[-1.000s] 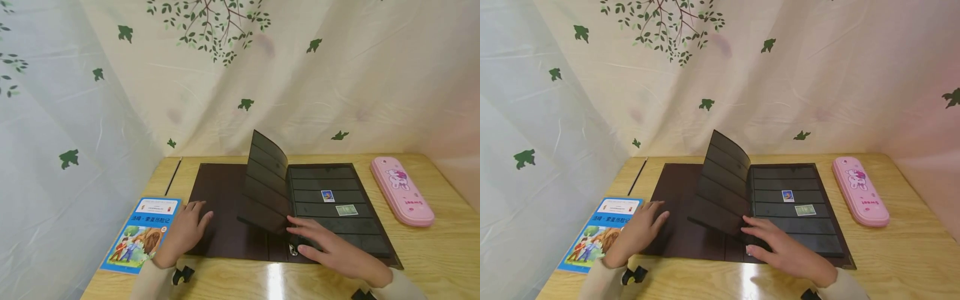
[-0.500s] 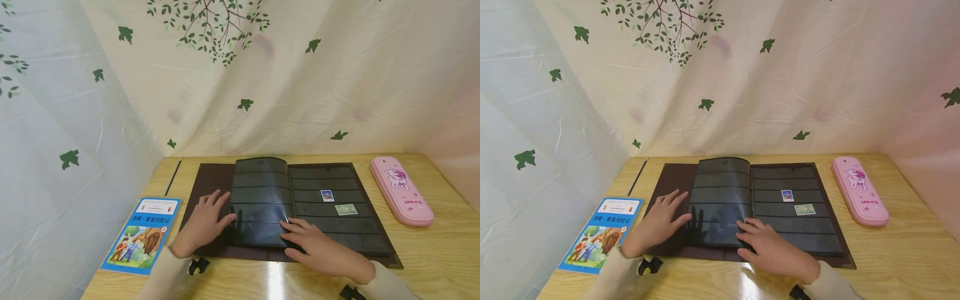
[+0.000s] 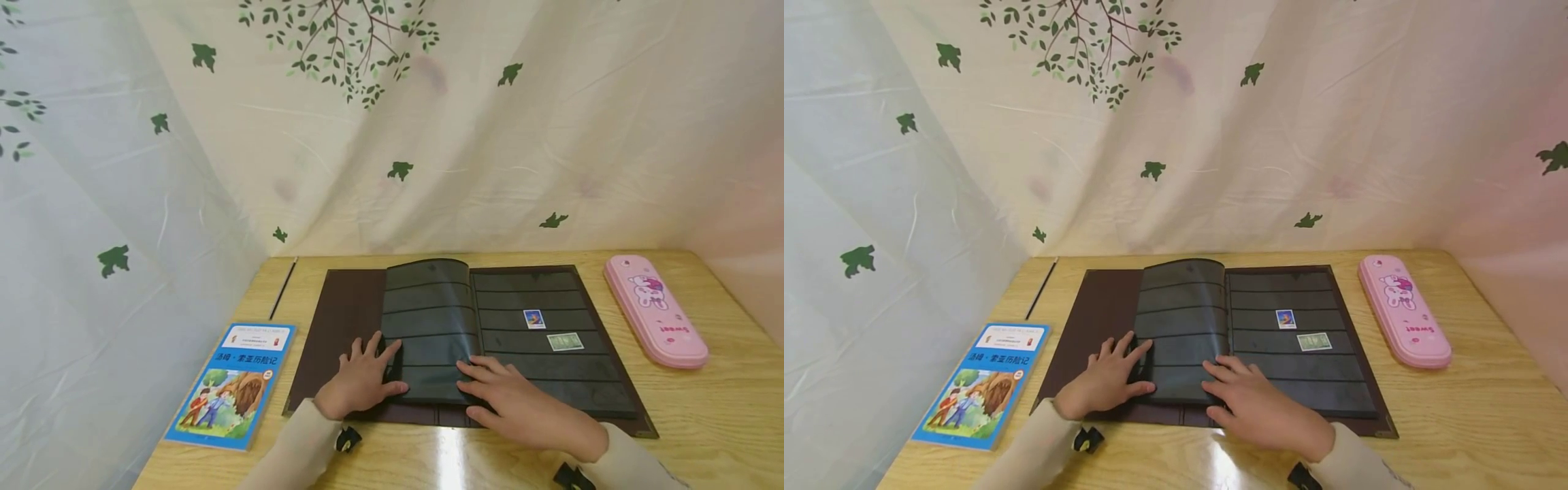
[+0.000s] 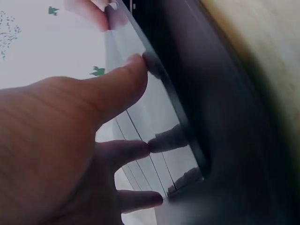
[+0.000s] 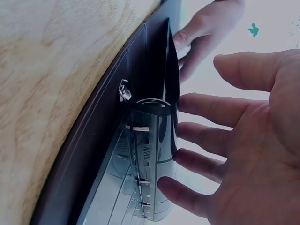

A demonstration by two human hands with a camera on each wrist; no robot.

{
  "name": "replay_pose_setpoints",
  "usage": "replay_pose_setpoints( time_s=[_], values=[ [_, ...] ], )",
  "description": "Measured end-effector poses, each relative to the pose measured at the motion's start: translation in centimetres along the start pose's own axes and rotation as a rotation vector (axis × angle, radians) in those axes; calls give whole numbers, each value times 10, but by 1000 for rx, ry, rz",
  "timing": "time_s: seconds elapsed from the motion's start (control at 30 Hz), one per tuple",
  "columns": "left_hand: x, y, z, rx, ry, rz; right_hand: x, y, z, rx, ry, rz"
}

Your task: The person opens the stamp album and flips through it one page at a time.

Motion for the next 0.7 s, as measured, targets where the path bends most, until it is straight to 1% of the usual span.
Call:
replay_pose_setpoints(
  time_s=[0.1, 0.2, 0.27, 0.37, 0.43, 0.5, 0.6, 0.7],
  values=[
    [-6, 0, 1, 0, 48, 14, 2, 0, -2, 18, 43, -12],
    [-9, 1, 0, -15, 96, 8, 8, 0, -9, 18, 105, -39],
    [-10, 1, 0, -24, 115, 0, 12, 1, -19, -14, 123, -70],
    [-11, 1, 0, -26, 127, -8, 16, 2, -40, -110, 119, -108],
    [-12, 1, 0, -20, 123, -10, 15, 3, -52, -165, 113, -102],
    [-12, 0, 0, -16, 117, -9, 12, 2, -60, -187, 117, -78],
    [-10, -1, -1, -23, 120, -20, 6, 2, -63, -177, 128, -47],
    [-8, -1, -1, -37, 126, -34, 5, 1, -62, -170, 130, -43]
  ],
)
Point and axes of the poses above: each hand's wrist, its own y-axis towards the middle knuckle, its own x-axis out of the back of the hand, z = x × y, the point moved 8 cm from there along y, towards the middle knuckle, and after that the axes turned 11 degrees about -z, right-handed, at the moved point
